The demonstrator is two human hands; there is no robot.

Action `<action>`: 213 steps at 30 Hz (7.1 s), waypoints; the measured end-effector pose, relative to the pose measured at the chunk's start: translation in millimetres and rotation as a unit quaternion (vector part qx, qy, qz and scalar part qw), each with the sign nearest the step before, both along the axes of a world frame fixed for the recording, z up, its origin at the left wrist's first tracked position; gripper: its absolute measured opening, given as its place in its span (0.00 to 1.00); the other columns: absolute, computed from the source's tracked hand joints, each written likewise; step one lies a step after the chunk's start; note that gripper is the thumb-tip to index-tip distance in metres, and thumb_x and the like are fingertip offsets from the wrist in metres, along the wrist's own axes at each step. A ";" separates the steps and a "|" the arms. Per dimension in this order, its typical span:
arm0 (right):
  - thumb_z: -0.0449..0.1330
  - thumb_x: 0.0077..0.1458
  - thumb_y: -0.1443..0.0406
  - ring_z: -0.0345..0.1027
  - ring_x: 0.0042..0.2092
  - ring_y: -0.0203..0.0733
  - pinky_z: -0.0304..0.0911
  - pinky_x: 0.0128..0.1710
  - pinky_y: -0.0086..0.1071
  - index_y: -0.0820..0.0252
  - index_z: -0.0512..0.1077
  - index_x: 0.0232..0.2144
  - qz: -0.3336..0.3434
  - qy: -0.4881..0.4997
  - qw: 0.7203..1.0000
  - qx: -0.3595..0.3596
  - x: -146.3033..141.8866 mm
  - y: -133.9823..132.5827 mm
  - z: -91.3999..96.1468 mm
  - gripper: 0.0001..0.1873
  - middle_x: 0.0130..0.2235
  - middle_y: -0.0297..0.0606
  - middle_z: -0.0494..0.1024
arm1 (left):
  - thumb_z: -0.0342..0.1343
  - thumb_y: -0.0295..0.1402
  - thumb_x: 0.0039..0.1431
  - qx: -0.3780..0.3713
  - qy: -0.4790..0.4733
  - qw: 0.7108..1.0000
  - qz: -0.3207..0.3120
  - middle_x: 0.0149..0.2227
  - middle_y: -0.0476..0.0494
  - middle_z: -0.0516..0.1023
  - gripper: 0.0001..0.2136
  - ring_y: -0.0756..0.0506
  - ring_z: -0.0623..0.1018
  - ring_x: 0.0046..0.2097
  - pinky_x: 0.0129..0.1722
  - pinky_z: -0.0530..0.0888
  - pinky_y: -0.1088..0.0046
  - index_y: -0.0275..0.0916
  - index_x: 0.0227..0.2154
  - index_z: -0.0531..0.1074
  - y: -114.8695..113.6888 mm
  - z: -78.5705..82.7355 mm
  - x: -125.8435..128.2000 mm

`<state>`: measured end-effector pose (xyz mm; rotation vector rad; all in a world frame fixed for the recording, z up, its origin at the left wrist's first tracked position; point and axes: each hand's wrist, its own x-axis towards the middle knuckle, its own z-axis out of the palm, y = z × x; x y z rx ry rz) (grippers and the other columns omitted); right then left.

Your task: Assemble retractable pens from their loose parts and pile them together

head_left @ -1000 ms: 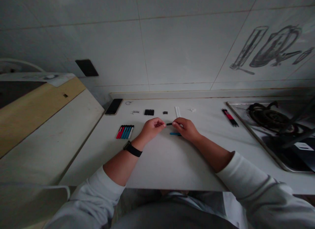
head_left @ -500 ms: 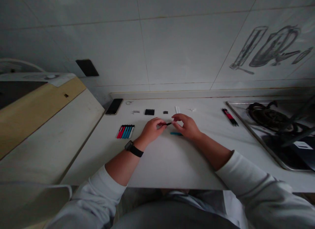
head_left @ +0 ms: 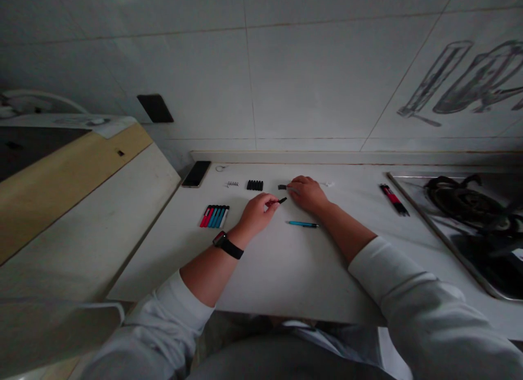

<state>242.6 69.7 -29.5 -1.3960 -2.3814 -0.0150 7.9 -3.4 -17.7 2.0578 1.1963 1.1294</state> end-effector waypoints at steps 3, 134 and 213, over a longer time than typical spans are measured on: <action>0.59 0.65 0.62 0.67 0.54 0.55 0.62 0.54 0.46 0.51 0.79 0.53 0.001 -0.006 1.000 0.002 -0.4 0.0 -0.2 0.17 0.55 0.46 0.76 | 0.58 0.31 0.64 0.002 0.005 1.000 0.000 0.39 0.43 0.80 0.04 0.44 0.78 0.41 0.46 0.73 0.66 0.40 0.38 0.77 -1.0 1.0 0.3; 0.52 0.69 0.65 0.72 0.45 0.45 0.64 0.47 0.34 0.57 0.77 0.44 0.054 0.098 0.994 -0.005 18.1 -73.6 41.8 0.13 0.45 0.44 0.80 | 0.61 0.29 0.63 0.025 0.043 0.999 0.007 0.39 0.46 0.82 0.04 0.46 0.80 0.41 0.46 0.76 0.66 0.39 0.40 0.76 1.5 0.0 -3.6; 0.59 0.65 0.60 0.72 0.38 0.45 0.65 0.38 0.36 0.56 0.75 0.39 -0.007 0.216 0.976 0.006 20.2 -74.5 44.9 0.07 0.38 0.41 0.80 | 0.58 0.28 0.64 0.020 -0.036 0.997 0.063 0.41 0.45 0.81 0.04 0.47 0.79 0.43 0.47 0.76 0.68 0.40 0.41 0.74 10.3 -3.4 -9.0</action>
